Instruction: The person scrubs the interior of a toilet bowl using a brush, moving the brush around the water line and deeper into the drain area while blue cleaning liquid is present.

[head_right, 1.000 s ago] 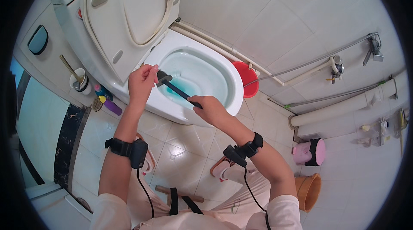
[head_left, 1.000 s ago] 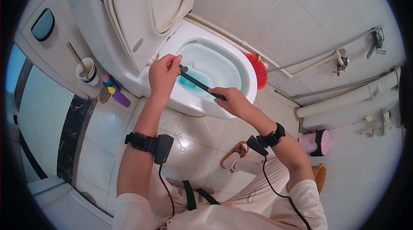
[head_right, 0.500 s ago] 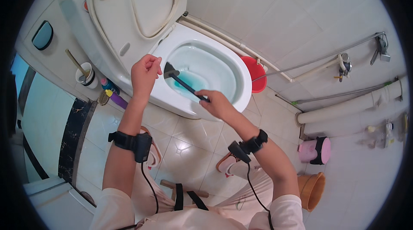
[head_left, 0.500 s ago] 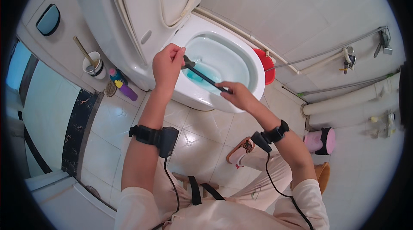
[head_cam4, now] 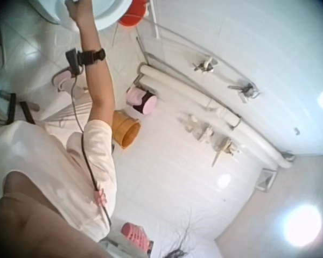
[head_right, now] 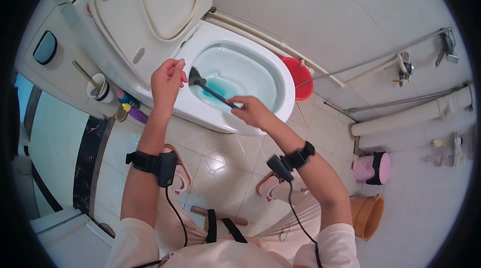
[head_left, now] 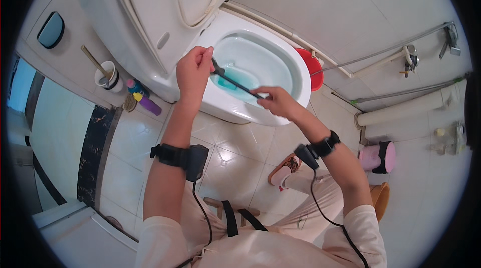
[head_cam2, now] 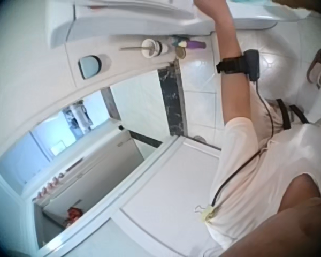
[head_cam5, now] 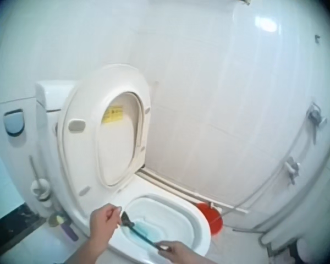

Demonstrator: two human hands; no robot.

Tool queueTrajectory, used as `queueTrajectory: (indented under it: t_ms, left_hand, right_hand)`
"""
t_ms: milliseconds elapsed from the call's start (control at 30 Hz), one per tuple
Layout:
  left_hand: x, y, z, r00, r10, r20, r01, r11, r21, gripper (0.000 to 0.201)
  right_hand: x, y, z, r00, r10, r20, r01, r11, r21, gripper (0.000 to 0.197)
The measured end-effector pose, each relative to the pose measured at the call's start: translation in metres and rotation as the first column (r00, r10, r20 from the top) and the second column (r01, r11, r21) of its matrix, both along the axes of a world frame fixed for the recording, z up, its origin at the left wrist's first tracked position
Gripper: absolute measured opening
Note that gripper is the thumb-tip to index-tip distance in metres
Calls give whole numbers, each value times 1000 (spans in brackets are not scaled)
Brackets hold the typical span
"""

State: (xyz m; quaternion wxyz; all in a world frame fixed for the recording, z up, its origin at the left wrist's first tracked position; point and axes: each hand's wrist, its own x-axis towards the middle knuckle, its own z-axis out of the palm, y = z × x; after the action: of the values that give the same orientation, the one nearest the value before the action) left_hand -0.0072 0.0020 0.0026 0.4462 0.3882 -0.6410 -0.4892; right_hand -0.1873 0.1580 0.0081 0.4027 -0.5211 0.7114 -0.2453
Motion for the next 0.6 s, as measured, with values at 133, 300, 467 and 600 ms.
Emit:
queueTrajectory:
  t_ms: [133,300,467,600]
  left_hand:
    - [-10,4,-1,998,-52,32,51,998,27,26]
    - [3,1,0,999,-35,28,34,998,50,23]
    - [5,1,7,999,-42,-8,43,997,70,23]
    - [6,-2,-1,998,-62,-14,63,996,56,23]
  right_hand:
    - [-13,-44,-10,964,-265,6,265,964,14,31]
    - [-28,-11,-13,879,-416,231,419,907,41,33]
    - [-31,6,-13,675,-583,452,528,810,256,33]
    - [-10,-19,-27,631,-562,535,428,827,364,31]
